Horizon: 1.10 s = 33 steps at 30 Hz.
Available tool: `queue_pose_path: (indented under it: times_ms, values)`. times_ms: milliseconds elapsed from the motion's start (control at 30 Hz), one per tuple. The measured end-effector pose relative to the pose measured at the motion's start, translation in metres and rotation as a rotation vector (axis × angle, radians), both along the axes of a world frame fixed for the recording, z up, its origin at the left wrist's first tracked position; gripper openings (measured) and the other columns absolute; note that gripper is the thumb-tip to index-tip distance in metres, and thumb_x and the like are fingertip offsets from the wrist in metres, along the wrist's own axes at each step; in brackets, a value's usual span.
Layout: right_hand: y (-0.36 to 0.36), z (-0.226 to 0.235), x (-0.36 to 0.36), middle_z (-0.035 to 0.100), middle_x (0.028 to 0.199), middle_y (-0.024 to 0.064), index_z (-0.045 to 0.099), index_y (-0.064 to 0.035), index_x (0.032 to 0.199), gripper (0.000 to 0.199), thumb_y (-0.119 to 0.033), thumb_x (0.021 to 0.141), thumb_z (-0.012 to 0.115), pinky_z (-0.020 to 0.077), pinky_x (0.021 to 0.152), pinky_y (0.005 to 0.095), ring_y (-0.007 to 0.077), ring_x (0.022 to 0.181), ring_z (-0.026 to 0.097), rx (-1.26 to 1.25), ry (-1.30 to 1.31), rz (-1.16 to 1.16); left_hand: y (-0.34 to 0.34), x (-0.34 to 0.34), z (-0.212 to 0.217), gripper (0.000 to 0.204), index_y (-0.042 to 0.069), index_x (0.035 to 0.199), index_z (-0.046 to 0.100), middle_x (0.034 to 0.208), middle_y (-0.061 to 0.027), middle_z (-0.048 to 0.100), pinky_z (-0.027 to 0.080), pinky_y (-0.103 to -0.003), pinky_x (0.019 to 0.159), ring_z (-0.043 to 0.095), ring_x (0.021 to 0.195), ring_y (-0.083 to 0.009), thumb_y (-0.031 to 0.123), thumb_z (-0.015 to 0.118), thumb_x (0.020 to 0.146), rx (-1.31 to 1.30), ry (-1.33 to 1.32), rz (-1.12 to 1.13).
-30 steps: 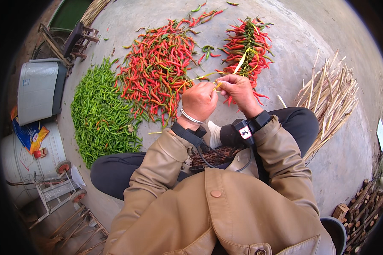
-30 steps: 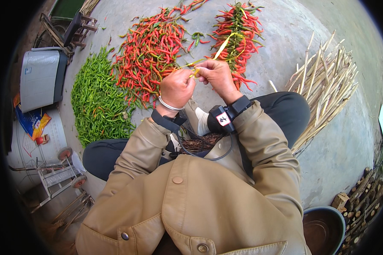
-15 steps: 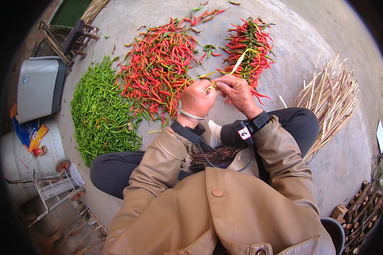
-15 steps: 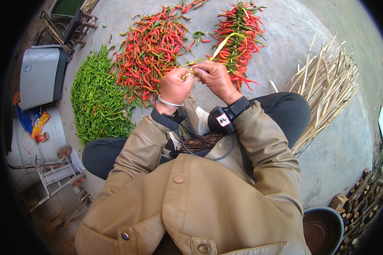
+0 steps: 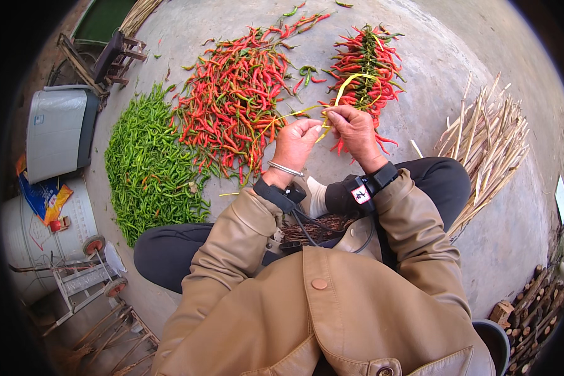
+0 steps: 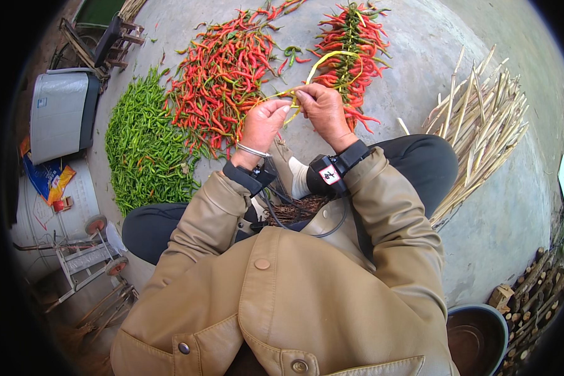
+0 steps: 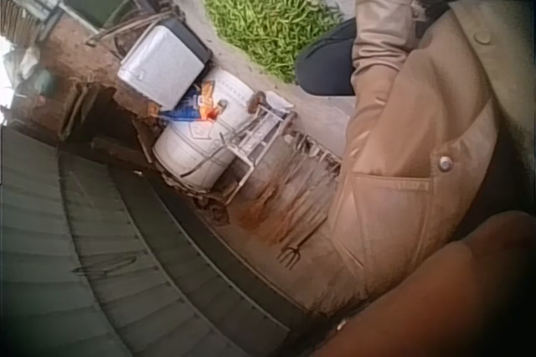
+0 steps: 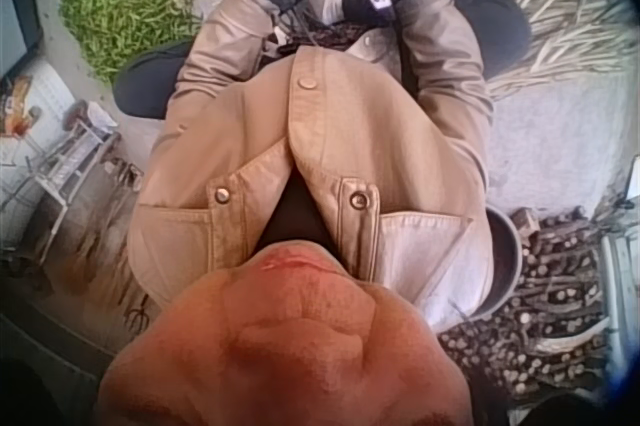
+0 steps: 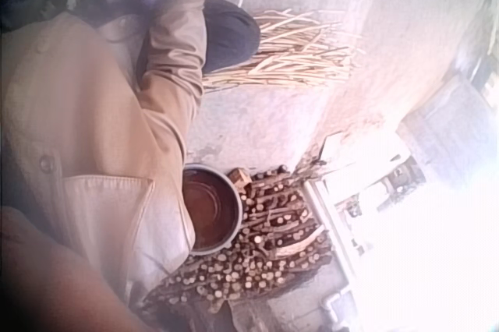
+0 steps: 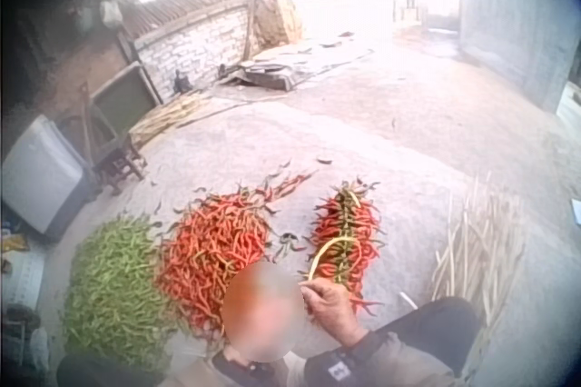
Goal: The person sits on the floor and strings red chili peppers onto a yellow cord. They pick peppers from a pile, thread them through the stems, and accumulate a growing string of peppers.
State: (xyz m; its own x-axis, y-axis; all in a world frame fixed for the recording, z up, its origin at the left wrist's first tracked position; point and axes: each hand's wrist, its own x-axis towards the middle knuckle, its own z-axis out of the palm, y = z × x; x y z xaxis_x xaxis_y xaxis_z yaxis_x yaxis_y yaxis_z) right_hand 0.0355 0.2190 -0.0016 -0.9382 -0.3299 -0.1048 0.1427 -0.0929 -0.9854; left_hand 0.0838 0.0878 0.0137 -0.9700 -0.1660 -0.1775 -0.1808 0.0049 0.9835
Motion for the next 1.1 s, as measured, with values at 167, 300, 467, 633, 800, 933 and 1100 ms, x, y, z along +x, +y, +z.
queue_pose_path:
  times_ms: [167,300,467,633,800,933,1100]
  values:
    - [-0.004,0.0,0.003,0.054,0.068,-0.0003,0.061,0.0001,0.094,0.014,-0.007,0.085,0.053,0.0409,0.05,0.019,0.0049,0.056,0.049,0.07,0.216,0.021,-0.003,0.0,0.005,0.013,-0.001,0.089,0.061,0.066,0.0038,0.055,0.036,-0.017,0.048,0.044,0.055,-0.0013,0.01,0.057,0.082,-0.049,-0.137,-0.009]
    - [-0.004,-0.001,0.001,0.058,0.073,0.0014,0.059,0.0005,0.099,0.017,-0.005,0.085,0.052,0.0452,0.059,0.0196,0.0067,0.063,0.054,-0.036,0.308,0.147,-0.013,-0.001,0.011,0.016,0.002,0.093,0.061,0.065,0.0042,0.055,0.032,-0.015,0.041,0.042,0.049,0.0002,0.013,0.055,0.083,0.067,-0.221,0.026]
    - [-0.001,0.001,-0.002,0.062,0.083,0.0061,0.057,0.0017,0.1,0.017,-0.003,0.084,0.053,0.0473,0.062,0.0208,0.0087,0.068,0.058,-0.274,-0.168,0.122,-0.006,0.002,0.005,0.011,0.0,0.084,0.061,0.061,0.0027,0.053,0.035,-0.019,0.048,0.044,0.052,-0.0043,0.008,0.058,0.079,-0.083,-0.098,0.123]
    - [0.002,0.004,-0.004,0.062,0.082,0.0042,0.057,-0.001,0.093,0.011,-0.005,0.083,0.054,0.047,0.06,0.0197,0.0083,0.065,0.057,-0.366,-0.357,0.076,0.001,0.002,0.006,0.01,0.0,0.086,0.062,0.065,0.0024,0.052,0.035,-0.02,0.05,0.044,0.055,-0.0064,0.006,0.058,0.08,-0.38,0.279,0.145]
    - [0.002,0.006,-0.005,0.061,0.077,0.0023,0.058,-0.0017,0.091,0.011,-0.009,0.082,0.056,0.0445,0.056,0.0178,0.0064,0.063,0.055,-0.477,-0.436,0.051,0.002,0.006,0.019,0.011,0.003,0.084,0.061,0.068,-0.0056,0.054,0.04,-0.025,0.051,0.052,0.058,-0.0151,0.001,0.062,0.073,-0.644,0.474,0.005]
    - [0.002,0.01,-0.001,0.059,0.075,0.0013,0.059,-0.0027,0.089,0.01,-0.01,0.082,0.056,0.0415,0.053,0.0171,0.0051,0.06,0.052,-0.328,-0.131,0.051,0.004,0.004,0.025,0.011,0.003,0.082,0.061,0.069,-0.0088,0.054,0.042,-0.028,0.05,0.053,0.056,-0.0206,0.0,0.062,0.071,-0.732,0.486,-0.011]
    - [0.003,0.012,-0.002,0.058,0.074,0.0001,0.06,-0.0016,0.089,0.011,-0.009,0.082,0.056,0.0406,0.053,0.0175,0.0049,0.061,0.051,-0.444,-0.295,0.057,0.008,0.006,0.027,0.011,0.003,0.081,0.06,0.069,-0.0094,0.055,0.043,-0.03,0.052,0.054,0.058,-0.0228,0.001,0.062,0.07,-0.596,0.427,0.01]
